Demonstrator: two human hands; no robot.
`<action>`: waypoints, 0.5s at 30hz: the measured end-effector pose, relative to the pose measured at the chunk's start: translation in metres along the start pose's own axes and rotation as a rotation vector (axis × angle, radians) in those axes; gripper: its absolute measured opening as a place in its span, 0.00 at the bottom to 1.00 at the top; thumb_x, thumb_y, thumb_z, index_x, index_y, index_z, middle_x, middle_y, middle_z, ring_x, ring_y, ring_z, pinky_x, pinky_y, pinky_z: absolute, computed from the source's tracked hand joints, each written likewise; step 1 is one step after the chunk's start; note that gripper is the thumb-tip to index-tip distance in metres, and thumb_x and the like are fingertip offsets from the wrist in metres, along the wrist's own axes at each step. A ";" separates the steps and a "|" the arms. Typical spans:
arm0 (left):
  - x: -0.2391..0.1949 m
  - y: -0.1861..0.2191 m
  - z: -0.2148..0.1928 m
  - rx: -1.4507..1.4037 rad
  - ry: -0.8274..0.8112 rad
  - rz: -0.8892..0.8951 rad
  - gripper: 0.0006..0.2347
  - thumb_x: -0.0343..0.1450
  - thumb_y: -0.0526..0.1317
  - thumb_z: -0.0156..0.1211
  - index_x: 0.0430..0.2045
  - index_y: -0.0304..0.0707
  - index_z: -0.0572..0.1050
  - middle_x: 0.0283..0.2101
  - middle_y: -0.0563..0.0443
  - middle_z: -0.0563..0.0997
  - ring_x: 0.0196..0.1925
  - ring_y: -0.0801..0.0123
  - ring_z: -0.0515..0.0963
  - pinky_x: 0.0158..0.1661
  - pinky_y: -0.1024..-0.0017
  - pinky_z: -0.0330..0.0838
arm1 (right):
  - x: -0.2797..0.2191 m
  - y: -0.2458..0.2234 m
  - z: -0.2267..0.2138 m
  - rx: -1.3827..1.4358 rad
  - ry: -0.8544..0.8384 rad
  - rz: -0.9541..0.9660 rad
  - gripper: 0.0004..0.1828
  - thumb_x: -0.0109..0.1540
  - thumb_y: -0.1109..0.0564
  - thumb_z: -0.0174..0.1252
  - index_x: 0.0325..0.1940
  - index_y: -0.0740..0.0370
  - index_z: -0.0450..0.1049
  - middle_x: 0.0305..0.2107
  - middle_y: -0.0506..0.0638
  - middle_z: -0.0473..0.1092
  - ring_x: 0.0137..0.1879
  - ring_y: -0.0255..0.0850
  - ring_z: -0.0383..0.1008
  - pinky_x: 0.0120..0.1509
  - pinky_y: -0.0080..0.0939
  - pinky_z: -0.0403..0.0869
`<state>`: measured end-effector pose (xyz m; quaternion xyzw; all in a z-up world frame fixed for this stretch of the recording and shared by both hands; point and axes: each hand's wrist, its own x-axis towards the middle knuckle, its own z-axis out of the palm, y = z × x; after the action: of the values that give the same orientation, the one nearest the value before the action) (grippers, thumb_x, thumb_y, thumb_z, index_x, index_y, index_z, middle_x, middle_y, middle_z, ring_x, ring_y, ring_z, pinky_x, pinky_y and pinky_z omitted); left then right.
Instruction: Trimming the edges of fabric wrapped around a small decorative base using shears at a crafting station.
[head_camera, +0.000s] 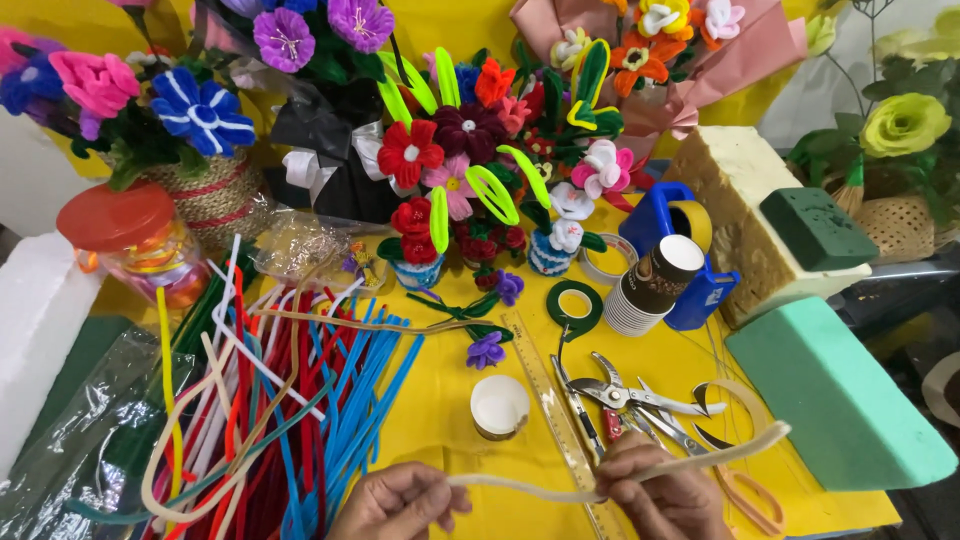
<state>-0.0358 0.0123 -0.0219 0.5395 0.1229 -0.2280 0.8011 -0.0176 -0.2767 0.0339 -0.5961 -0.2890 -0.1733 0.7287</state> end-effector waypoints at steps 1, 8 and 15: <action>0.007 -0.008 -0.005 -0.119 0.013 0.063 0.09 0.70 0.32 0.64 0.34 0.18 0.85 0.39 0.26 0.91 0.32 0.60 0.82 0.23 0.76 0.69 | -0.003 0.005 0.009 0.017 -0.039 -0.047 0.08 0.65 0.61 0.61 0.45 0.67 0.79 0.30 0.53 0.78 0.36 0.39 0.77 0.39 0.32 0.78; 0.021 -0.024 0.012 -0.833 0.195 -0.044 0.07 0.75 0.36 0.51 0.38 0.29 0.73 0.57 0.20 0.82 0.59 0.42 0.81 0.52 0.52 0.77 | -0.024 0.020 0.055 -0.334 -0.073 -0.111 0.11 0.65 0.52 0.60 0.36 0.60 0.83 0.29 0.50 0.82 0.34 0.35 0.80 0.36 0.30 0.79; 0.023 -0.039 0.039 -0.598 0.375 0.302 0.07 0.66 0.19 0.64 0.36 0.13 0.79 0.36 0.20 0.85 0.28 0.37 0.82 0.37 0.51 0.80 | -0.092 0.163 -0.054 0.390 -0.753 0.201 0.38 0.78 0.39 0.53 0.79 0.63 0.47 0.47 0.73 0.74 0.48 0.58 0.79 0.52 0.50 0.79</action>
<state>-0.0375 -0.0408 -0.0484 0.3263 0.2475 0.0412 0.9114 0.0199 -0.2998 -0.1562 -0.4943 -0.5024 0.1858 0.6846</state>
